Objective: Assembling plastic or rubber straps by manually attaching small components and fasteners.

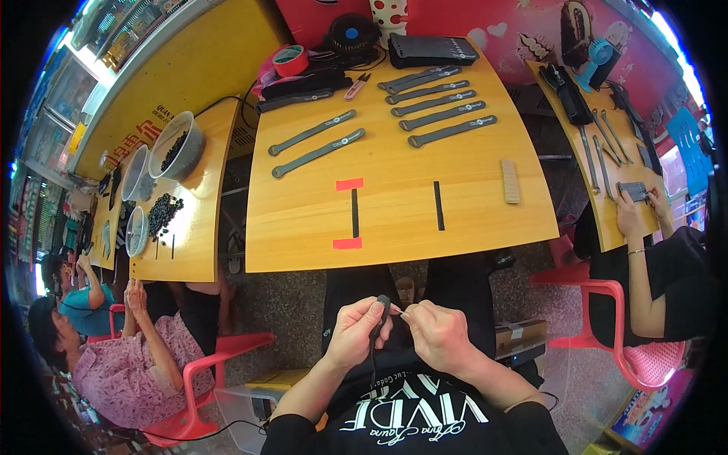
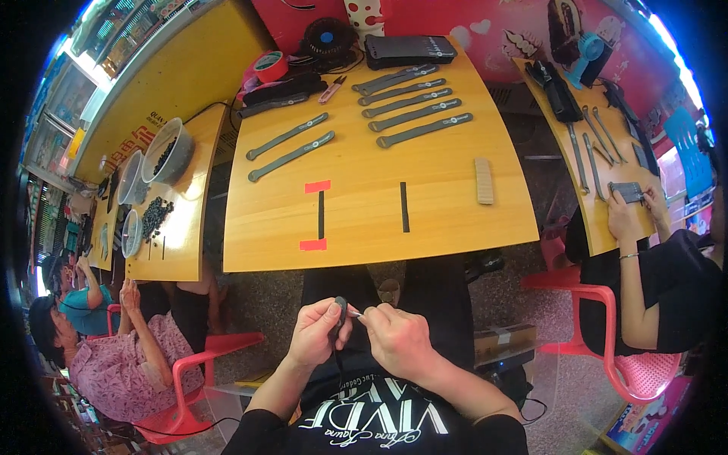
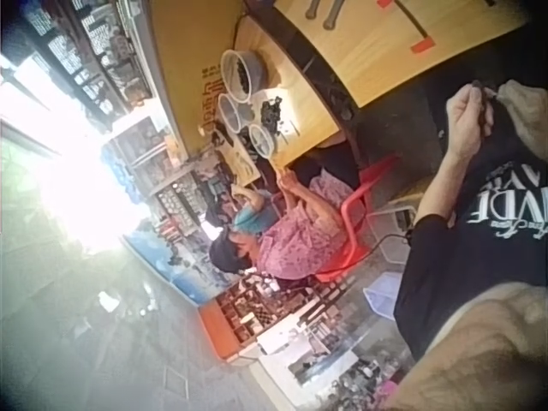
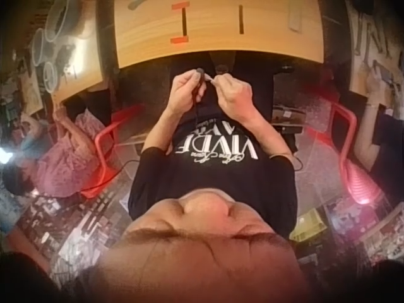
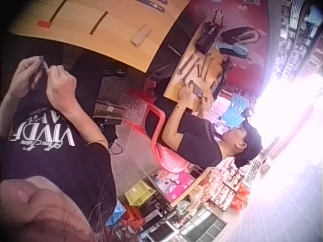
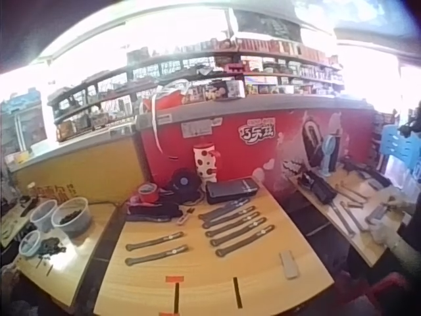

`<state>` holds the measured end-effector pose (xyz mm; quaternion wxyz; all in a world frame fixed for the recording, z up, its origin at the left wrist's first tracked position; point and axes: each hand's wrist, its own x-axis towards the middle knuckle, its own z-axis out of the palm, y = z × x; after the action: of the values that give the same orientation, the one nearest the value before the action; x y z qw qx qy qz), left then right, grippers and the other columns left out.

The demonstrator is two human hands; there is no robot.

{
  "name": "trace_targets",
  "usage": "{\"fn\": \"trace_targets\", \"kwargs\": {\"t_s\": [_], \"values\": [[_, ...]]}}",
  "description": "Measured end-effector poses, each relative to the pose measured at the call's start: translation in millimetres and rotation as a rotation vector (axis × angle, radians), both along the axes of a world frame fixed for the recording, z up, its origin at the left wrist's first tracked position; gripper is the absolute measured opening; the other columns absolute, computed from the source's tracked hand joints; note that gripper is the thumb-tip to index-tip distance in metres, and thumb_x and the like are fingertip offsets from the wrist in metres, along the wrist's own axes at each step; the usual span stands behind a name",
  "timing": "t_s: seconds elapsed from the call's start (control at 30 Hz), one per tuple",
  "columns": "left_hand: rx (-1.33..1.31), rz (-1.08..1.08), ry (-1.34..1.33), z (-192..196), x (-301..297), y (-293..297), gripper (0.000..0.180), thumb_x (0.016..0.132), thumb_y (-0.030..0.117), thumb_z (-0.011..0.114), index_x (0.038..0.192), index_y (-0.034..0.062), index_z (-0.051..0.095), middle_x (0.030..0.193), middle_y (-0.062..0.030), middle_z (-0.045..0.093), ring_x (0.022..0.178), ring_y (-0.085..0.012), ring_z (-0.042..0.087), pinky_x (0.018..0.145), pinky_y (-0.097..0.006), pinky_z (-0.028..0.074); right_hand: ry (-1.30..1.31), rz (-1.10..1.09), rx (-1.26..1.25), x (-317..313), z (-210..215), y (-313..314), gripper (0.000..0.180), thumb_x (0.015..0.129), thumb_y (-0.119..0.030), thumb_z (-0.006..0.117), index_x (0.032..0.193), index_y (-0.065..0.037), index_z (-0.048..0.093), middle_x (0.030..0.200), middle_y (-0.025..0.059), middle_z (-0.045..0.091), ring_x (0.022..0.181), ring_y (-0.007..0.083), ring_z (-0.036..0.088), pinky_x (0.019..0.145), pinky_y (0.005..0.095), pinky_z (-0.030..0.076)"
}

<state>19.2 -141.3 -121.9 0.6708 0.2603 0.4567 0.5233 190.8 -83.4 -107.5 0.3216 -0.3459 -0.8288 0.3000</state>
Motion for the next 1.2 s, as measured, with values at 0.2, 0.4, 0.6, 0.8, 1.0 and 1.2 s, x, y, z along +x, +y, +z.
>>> {"fn": "trace_targets", "kwargs": {"t_s": [0.2,0.4,0.6,0.8,1.0,1.2], "values": [[-0.007,0.006,0.026,0.0,0.2,-0.8,0.031,0.104,0.024,0.045,0.100,0.0001,0.065,0.064,-0.0022,0.056,0.051,-0.0070,0.046,0.047,-0.020,0.036,-0.024,0.005,0.021,-2.5,0.3,1.1,0.009,0.080,0.000,0.066,0.081,-0.003,0.058,0.066,0.0102,0.055,0.057,0.0283,0.061,0.047,0.0365,0.044],[0.024,0.015,0.082,0.0,1.4,-1.8,0.029,0.104,0.022,0.046,0.098,0.0004,0.065,0.063,-0.0011,0.055,0.052,-0.0061,0.046,0.048,-0.020,0.037,-0.035,-0.003,0.047,-2.8,1.7,1.1,0.017,0.079,-0.004,0.067,0.074,-0.006,0.051,0.066,0.0098,0.052,0.056,0.0270,0.060,0.046,0.0374,0.044],[0.064,-0.025,0.350,3.9,0.9,-1.1,0.024,0.102,0.016,0.048,0.094,0.0001,0.064,0.062,0.0021,0.052,0.052,-0.0038,0.042,0.048,-0.019,0.034,-0.037,0.010,-0.010,-1.1,4.4,0.4,0.010,0.079,0.002,0.065,0.078,-0.003,0.057,0.066,0.0117,0.056,0.057,0.0304,0.061,0.046,0.0381,0.043],[0.151,-0.024,0.326,-2.6,1.1,-1.8,0.020,0.100,0.011,0.052,0.087,-0.0002,0.062,0.060,0.0031,0.048,0.053,-0.0035,0.042,0.048,-0.021,0.032,0.089,0.039,-0.057,-3.6,-2.9,0.0,0.009,0.079,0.004,0.063,0.078,-0.002,0.057,0.068,0.0134,0.061,0.060,0.0310,0.064,0.048,0.0366,0.047],[0.237,-0.026,0.493,1.7,4.5,1.0,0.021,0.099,0.010,0.053,0.084,-0.0008,0.060,0.060,0.0028,0.048,0.052,-0.0038,0.041,0.047,-0.021,0.032,0.214,0.019,-0.158,-7.2,-12.8,-2.2,0.004,0.084,0.003,0.063,0.081,0.000,0.061,0.068,0.0143,0.061,0.057,0.0305,0.063,0.047,0.0343,0.046],[0.392,0.020,0.707,1.3,9.1,-1.9,0.018,0.098,0.008,0.055,0.084,-0.0014,0.060,0.058,-0.0026,0.049,0.050,-0.0086,0.047,0.047,-0.024,0.035,0.324,0.114,-0.790,-2.4,-9.4,3.2,0.005,0.083,0.004,0.064,0.082,0.000,0.061,0.064,0.0127,0.057,0.052,0.0272,0.058,0.046,0.0336,0.044]]}}
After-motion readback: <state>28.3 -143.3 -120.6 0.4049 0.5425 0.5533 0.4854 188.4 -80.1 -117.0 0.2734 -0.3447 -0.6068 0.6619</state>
